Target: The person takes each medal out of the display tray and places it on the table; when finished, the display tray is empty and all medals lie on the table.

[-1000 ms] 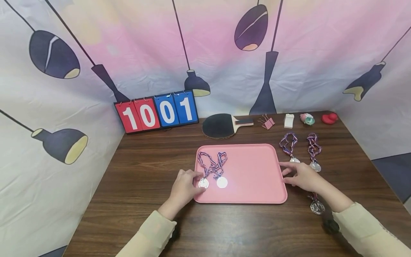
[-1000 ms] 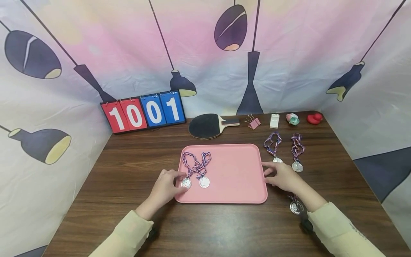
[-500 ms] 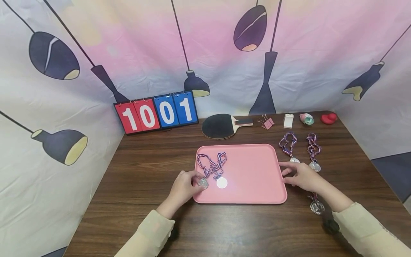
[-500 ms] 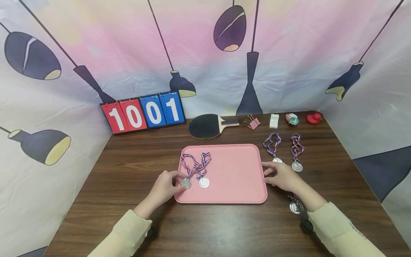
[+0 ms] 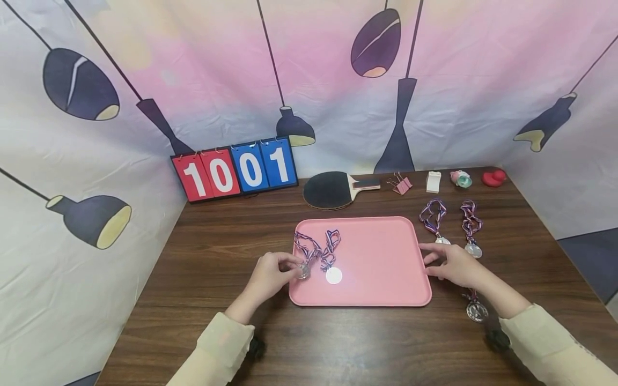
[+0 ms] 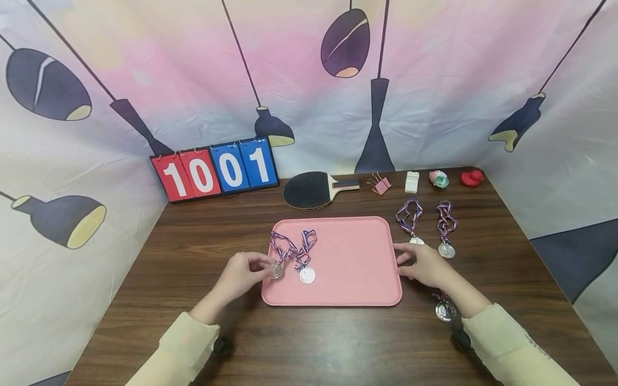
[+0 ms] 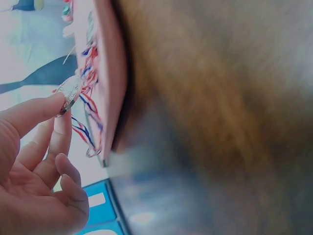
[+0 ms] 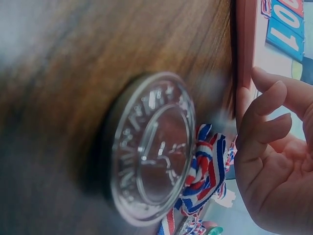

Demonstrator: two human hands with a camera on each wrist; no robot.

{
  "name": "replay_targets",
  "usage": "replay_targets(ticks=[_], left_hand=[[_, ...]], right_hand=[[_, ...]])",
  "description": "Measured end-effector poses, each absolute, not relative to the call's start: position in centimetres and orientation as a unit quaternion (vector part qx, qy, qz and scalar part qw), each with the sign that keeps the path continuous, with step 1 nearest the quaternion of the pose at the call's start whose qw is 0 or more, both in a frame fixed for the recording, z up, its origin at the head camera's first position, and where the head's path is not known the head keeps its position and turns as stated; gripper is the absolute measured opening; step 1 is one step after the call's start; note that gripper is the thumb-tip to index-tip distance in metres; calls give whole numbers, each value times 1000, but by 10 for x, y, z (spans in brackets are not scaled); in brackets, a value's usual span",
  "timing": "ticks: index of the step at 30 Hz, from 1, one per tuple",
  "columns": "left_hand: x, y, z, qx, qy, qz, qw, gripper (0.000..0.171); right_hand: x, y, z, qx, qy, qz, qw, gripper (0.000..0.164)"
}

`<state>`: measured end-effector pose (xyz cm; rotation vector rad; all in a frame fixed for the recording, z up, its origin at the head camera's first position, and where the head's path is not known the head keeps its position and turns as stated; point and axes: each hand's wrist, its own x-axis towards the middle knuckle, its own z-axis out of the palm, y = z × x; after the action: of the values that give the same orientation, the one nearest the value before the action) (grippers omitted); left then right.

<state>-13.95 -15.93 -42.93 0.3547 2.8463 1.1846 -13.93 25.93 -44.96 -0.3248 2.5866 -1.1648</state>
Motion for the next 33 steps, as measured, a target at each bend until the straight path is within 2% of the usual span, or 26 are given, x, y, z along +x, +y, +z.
replay_targets(ticks=[10, 15, 20, 26, 33], left_hand=[[-160, -191, -402, 100, 906, 409, -33, 10], [-172, -210, -391, 78, 907, 411, -43, 14], [-186, -225, -388, 59, 898, 435, -14, 19], [-199, -234, -405, 41, 903, 426, 27, 20], [-192, -239, -430, 40, 906, 417, 60, 16]], right_hand=[[-139, 259, -450, -119, 897, -403, 136, 57], [-139, 258, -450, -116, 897, -404, 136, 56], [-139, 258, -448, -114, 897, -403, 139, 57], [-139, 258, -446, -114, 896, -407, 138, 57], [-139, 258, -447, -112, 895, -408, 139, 57]])
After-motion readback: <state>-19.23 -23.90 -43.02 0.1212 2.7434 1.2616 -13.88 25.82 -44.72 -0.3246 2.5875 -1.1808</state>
